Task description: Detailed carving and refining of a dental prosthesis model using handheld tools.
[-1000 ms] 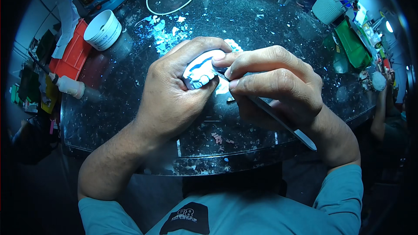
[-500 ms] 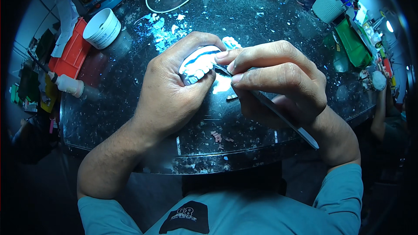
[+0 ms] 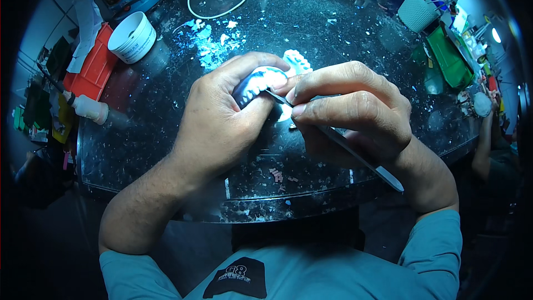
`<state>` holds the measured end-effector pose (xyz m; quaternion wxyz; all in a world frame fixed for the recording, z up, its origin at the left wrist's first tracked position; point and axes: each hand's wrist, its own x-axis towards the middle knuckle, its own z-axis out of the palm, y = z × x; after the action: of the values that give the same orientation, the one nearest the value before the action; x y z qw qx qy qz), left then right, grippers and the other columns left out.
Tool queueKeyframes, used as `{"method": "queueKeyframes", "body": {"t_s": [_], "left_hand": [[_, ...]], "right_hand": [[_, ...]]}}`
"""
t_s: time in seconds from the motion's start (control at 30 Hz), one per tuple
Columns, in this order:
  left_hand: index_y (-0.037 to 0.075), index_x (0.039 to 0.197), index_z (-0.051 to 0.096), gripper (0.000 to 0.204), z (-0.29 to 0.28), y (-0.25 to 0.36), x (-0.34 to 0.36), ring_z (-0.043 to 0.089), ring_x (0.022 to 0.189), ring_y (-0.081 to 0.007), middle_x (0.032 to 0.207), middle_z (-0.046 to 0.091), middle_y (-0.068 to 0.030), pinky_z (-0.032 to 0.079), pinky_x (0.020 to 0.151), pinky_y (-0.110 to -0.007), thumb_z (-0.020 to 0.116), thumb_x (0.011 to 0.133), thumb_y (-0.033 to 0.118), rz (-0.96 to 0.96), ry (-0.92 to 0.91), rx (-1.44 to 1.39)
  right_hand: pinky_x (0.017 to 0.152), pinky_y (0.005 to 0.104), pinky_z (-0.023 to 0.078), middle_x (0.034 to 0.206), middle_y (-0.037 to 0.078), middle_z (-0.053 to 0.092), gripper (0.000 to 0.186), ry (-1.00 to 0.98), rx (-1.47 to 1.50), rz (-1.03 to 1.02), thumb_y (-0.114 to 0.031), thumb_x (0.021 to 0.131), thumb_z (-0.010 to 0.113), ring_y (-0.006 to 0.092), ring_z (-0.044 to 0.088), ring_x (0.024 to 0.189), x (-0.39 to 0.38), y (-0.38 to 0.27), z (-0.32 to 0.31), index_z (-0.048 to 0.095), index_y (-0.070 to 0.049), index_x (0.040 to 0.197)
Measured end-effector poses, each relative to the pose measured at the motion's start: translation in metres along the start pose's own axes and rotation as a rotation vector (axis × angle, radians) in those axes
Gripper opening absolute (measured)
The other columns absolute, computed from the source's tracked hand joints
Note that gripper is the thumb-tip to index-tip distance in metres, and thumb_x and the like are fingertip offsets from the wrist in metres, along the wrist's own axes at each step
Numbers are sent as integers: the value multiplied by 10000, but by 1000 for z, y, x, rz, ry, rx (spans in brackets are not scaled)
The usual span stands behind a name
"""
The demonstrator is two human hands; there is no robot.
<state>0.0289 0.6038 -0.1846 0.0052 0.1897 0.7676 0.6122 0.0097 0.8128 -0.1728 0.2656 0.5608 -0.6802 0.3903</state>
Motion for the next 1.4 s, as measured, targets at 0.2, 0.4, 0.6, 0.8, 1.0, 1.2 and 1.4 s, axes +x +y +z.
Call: {"method": "queueKeyframes", "body": {"t_s": [0.2,0.4,0.6,0.8,1.0,1.2,1.4], "left_hand": [[-24,1139,647,333,-3,7,-5,653,1005,-133,1056,686,-88,518,913,-281,568,821,-85,104,30,168],[-38,1133,652,365,0,2,-3,659,1015,-146,1041,696,-102,525,915,-294,595,781,-113,229,62,156],[-43,1188,648,420,-4,-3,-1,674,1032,-167,1088,702,-127,538,921,-307,600,779,-124,335,52,217],[-53,1191,646,416,-3,-4,-1,678,1031,-179,1088,701,-129,543,931,-316,598,785,-132,345,69,213],[-55,1190,644,402,-3,-5,-1,675,1037,-178,1096,697,-130,543,927,-314,604,796,-124,373,71,224],[-57,1190,646,406,-5,-4,-1,677,1028,-178,1096,696,-129,546,916,-312,588,795,-129,367,80,241],[-52,1196,648,391,-3,-3,0,684,1026,-183,1096,706,-140,554,908,-316,611,813,-117,377,79,255]], "right_hand": [[837,394,628,1018,157,691,247,-8,14,27,54,798,764,290,736,982,-3,3,2,651,-22,1004],[871,419,620,1028,151,681,263,-30,7,10,34,793,780,326,716,1055,-4,2,3,651,-36,1011],[889,423,614,1043,149,675,276,-31,13,40,34,787,782,328,706,1080,-4,0,2,657,-36,1024],[902,426,609,1042,149,675,268,-38,14,38,43,783,777,333,703,1085,-4,0,4,660,-21,1015],[896,423,609,1029,154,676,255,-32,7,39,49,793,767,329,705,1082,-4,0,2,652,-14,1012],[889,411,612,1016,152,678,227,-47,-3,70,49,807,760,321,711,1072,-2,-2,1,639,-20,986],[895,413,610,1013,143,678,241,-41,-6,54,53,796,767,314,710,1079,-2,-3,1,642,-25,987]]}}
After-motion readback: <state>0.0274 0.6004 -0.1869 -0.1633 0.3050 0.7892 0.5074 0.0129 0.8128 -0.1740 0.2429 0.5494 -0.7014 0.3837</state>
